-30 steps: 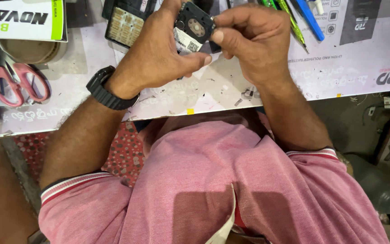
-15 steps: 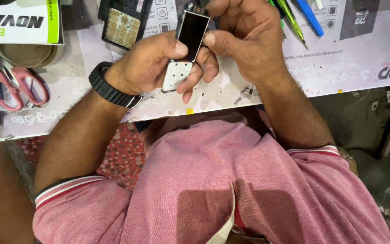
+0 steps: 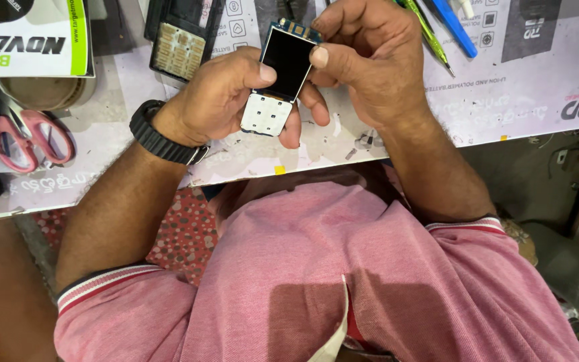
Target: The person manipulates the internal circuit board and keypad of a mobile phone with their hands and a small tool.
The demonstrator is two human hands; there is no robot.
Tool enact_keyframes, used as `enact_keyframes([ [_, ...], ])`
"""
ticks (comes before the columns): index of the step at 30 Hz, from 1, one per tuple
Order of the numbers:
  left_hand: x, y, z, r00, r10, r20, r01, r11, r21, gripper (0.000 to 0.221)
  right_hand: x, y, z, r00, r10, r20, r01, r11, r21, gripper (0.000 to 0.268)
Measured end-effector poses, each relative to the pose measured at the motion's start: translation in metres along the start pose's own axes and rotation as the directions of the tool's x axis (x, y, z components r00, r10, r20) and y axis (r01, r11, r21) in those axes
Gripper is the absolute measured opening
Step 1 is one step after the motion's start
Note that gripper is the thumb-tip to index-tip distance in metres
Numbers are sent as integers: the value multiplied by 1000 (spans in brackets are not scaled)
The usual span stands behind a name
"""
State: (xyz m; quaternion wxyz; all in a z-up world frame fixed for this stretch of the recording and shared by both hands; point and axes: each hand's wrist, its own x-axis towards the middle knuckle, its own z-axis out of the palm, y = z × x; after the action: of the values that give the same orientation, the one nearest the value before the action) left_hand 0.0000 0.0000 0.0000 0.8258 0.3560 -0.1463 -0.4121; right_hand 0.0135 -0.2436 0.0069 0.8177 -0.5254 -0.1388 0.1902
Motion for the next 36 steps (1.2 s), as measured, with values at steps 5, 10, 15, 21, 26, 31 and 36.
enact_keyframes([
  [5, 1, 1, 0, 999, 27, 25, -29, 997, 74, 60, 1, 2, -2, 1000, -10, 9, 10, 1000, -1, 13],
  [10, 1, 2, 2, 999, 29, 21, -31, 994, 101, 61, 0, 2, -4, 1000, -20, 23, 21, 999, -24, 13],
  [15, 1, 5, 3, 1000, -2, 29, -1, 995, 103, 59, 2, 3, -5, 994, -64, 89, 63, 998, 8, 15],
  [21, 2, 6, 5, 1000, 4, 14, -5, 992, 124, 59, 1, 3, -8, 994, -62, 94, 62, 998, -5, 14],
  [26, 0, 6, 5, 1000, 19, 7, -20, 991, 135, 63, 0, 4, -8, 997, -42, 63, 42, 999, -4, 18],
  [31, 1, 4, 5, 1000, -18, -6, 18, 999, 48, 62, 0, 3, -7, 997, -35, 64, 33, 999, 28, 14],
  [36, 1, 2, 3, 1000, -12, -4, 12, 1000, 26, 63, -1, 3, -3, 996, -30, -79, 28, 999, -24, 9],
])
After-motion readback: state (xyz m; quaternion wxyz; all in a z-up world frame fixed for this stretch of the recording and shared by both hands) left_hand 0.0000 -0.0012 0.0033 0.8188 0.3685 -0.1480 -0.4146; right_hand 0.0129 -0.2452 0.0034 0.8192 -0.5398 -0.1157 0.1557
